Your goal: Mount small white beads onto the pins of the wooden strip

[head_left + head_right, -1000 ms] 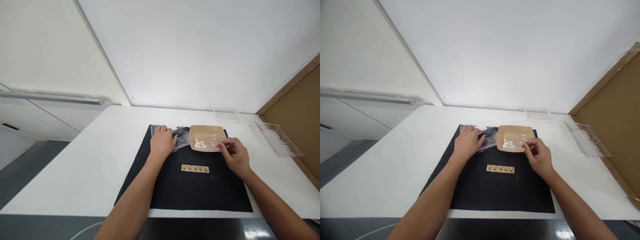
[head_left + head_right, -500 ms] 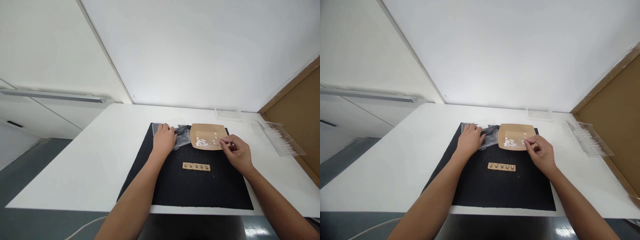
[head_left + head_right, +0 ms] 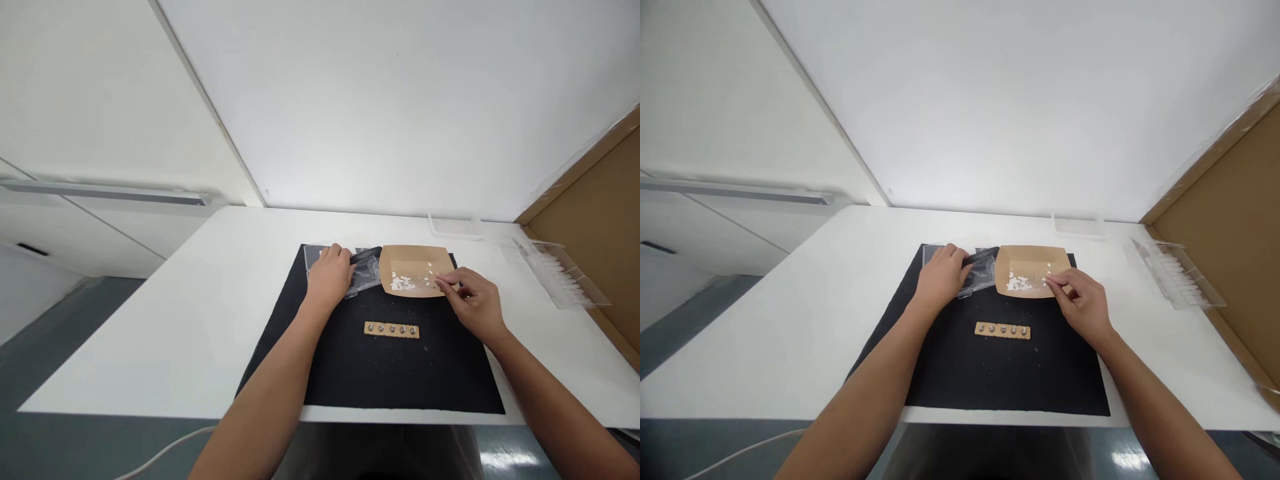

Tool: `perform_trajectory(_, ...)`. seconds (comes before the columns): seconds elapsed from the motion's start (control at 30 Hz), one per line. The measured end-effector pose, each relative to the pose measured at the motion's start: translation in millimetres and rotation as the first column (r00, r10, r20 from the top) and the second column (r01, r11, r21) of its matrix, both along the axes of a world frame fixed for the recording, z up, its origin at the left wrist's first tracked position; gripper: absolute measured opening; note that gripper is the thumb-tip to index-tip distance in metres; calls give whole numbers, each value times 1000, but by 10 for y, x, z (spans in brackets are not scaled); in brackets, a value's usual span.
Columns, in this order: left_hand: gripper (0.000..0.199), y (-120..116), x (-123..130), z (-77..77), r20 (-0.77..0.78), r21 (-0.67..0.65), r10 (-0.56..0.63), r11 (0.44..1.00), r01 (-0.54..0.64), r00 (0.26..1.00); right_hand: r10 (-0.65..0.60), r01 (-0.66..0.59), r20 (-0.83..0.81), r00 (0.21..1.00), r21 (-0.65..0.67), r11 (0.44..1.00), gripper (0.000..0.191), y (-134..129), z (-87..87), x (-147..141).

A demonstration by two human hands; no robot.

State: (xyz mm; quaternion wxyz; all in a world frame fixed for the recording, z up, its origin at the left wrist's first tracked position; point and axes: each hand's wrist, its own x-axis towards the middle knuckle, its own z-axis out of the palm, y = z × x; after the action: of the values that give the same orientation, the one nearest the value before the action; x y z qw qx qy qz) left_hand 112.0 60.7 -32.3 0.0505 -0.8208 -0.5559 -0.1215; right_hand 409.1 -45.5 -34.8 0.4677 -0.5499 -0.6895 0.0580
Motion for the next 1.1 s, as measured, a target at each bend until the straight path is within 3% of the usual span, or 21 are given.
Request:
perform_trajectory(0.1,15,-18,30,37,84,86,-34,996,26,996,-15,14,-13,1000,-20,1000,17,-13,-22,-29)
perform_trajectory(0.23,20,-100,108,58,244,263,-182,958,116,953,-32,31,-31,999,-48,998,20,-28,-43,-89)
perform_trajectory(0.37,18,-216,220,28,367,426,-432,865,264,824,1,0,70,998,-10,1000,19,19,62,-137)
perform_trajectory(0.47,17,-280,299,-2,426,453,-527,828,331,735,40,-41,202,979,3,999,22,99,220,-168)
perform_trajectory(0.6,18,-333,367,1,508,421,-529,841,340,680,35,-34,188,982,-5,999,21,198,334,-229)
perform_trajectory(0.83,19,-393,431,25,612,356,-511,860,366,604,-78,78,121,990,11,997,21,227,163,-318)
perform_trajectory(1.1,21,-471,498,-16,553,372,-496,866,335,669,-139,122,241,960,81,989,15,203,70,-366)
